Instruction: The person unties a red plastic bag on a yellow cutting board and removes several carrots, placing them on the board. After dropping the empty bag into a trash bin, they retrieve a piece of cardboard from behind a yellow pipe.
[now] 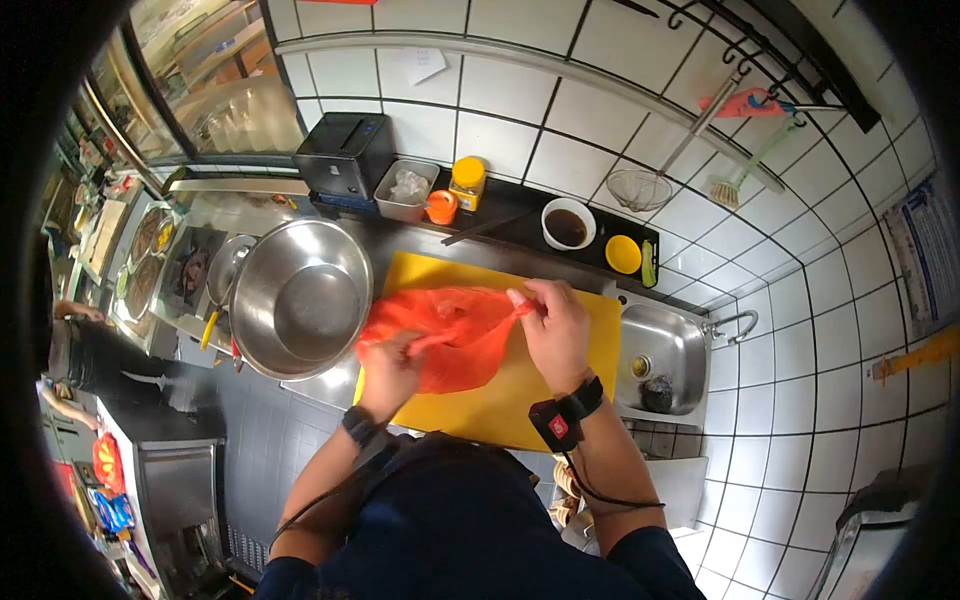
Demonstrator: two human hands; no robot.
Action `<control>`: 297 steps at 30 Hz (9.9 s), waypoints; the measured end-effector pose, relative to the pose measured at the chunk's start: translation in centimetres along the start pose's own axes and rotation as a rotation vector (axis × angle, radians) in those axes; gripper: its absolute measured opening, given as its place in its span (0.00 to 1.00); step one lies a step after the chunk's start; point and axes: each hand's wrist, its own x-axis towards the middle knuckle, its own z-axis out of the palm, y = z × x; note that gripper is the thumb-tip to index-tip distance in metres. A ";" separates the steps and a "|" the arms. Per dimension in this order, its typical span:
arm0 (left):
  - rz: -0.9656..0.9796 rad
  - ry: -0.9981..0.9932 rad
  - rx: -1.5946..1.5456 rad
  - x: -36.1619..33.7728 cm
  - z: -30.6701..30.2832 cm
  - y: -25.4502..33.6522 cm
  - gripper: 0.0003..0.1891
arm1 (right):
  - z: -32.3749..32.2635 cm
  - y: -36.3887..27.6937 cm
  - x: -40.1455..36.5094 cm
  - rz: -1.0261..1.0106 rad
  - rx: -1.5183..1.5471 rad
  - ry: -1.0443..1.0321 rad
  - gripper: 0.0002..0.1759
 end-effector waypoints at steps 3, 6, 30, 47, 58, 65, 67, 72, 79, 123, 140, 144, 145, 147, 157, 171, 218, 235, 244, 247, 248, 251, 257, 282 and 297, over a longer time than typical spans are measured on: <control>-0.186 0.367 -0.764 -1.1 -4.4 2.0 0.09 | -0.6 -0.4 -0.9 0.649 0.322 -0.051 0.07; -0.164 0.580 -1.093 -2.4 -10.6 3.1 0.10 | -0.6 0.0 -1.7 0.394 0.622 0.020 0.08; 0.238 0.258 -1.216 -7.6 -11.2 11.2 0.16 | -11.4 -1.2 -2.6 0.144 0.726 0.081 0.05; 0.240 0.240 -1.233 -8.2 -10.7 10.8 0.22 | -11.6 0.4 -2.3 0.111 0.806 0.066 0.12; 0.377 0.223 -1.204 -9.3 -10.8 11.3 0.23 | -13.2 -0.5 -3.4 0.045 0.734 0.104 0.13; 0.291 0.210 -1.188 -10.2 -11.5 11.6 0.20 | -13.3 -1.1 -3.4 -0.017 0.756 0.096 0.13; 0.309 0.199 -1.177 -9.9 -11.6 11.5 0.21 | -13.2 -0.7 -3.5 0.022 0.753 0.083 0.14; 0.295 0.243 -1.159 -9.3 -11.2 11.3 0.22 | -12.7 -1.0 -3.5 0.085 0.762 0.073 0.12; 0.403 0.214 -1.214 -8.5 -11.0 11.1 0.26 | -12.5 -1.0 -2.9 0.066 0.830 0.038 0.10; 0.053 -0.236 -1.321 -7.5 -11.4 3.7 0.35 | -7.7 -3.9 -8.1 0.484 1.082 -0.080 0.20; 0.370 -0.570 -1.124 -2.5 -15.0 2.6 0.35 | -5.5 -9.2 -8.3 0.436 1.062 0.129 0.20; 0.572 -0.638 -0.689 -2.1 -14.2 5.0 0.32 | -2.3 -11.6 -8.2 0.516 1.137 -0.247 0.39; 0.603 -0.596 -0.548 -2.2 -14.0 6.2 0.32 | -1.0 -12.3 -7.9 0.551 1.204 -0.333 0.44; 0.664 -0.403 -0.440 -2.7 -13.5 7.0 0.30 | 0.3 -11.7 -8.4 0.535 1.212 -0.320 0.46; 0.551 -0.097 -0.226 -9.5 -8.6 9.5 0.24 | -1.3 -13.1 -8.5 0.725 1.286 -0.440 0.44; -0.337 0.238 -1.149 -27.7 -4.9 4.9 0.15 | -3.4 -11.3 -9.9 0.670 1.243 -0.386 0.28; -0.477 0.616 -1.523 -52.1 -23.5 -15.5 0.11 | -3.1 -41.4 -13.8 0.411 1.485 -0.687 0.48; -0.486 0.706 -1.526 -55.0 -23.6 -16.7 0.10 | 1.6 -44.1 -13.5 0.389 1.608 -0.914 0.49; -0.518 0.678 -1.543 -53.3 -22.3 -17.8 0.11 | 1.7 -45.4 -14.3 0.365 1.096 -0.487 0.38; -0.615 0.648 -1.594 -51.1 -21.4 -18.8 0.12 | 0.7 -45.5 -14.1 0.513 1.087 -0.302 0.39; -0.661 0.632 -1.640 -50.3 -20.9 -19.1 0.14 | -0.4 -43.4 -13.0 0.505 1.361 -0.625 0.46; -0.741 0.537 -1.676 -47.4 -19.4 -19.8 0.16 | -0.7 -43.1 -13.4 0.469 1.400 -0.671 0.47; -0.743 0.171 -1.513 -39.5 -17.5 -15.8 0.38 | -3.4 -37.8 -11.5 0.346 1.269 -0.582 0.40; -0.871 0.110 -1.111 -11.3 12.0 -7.7 0.13 | -11.5 -11.5 1.4 0.573 1.183 -0.516 0.42; -0.453 -0.355 -0.394 -8.6 17.9 -17.4 0.19 | -2.7 -0.9 7.6 0.558 0.925 -0.463 0.24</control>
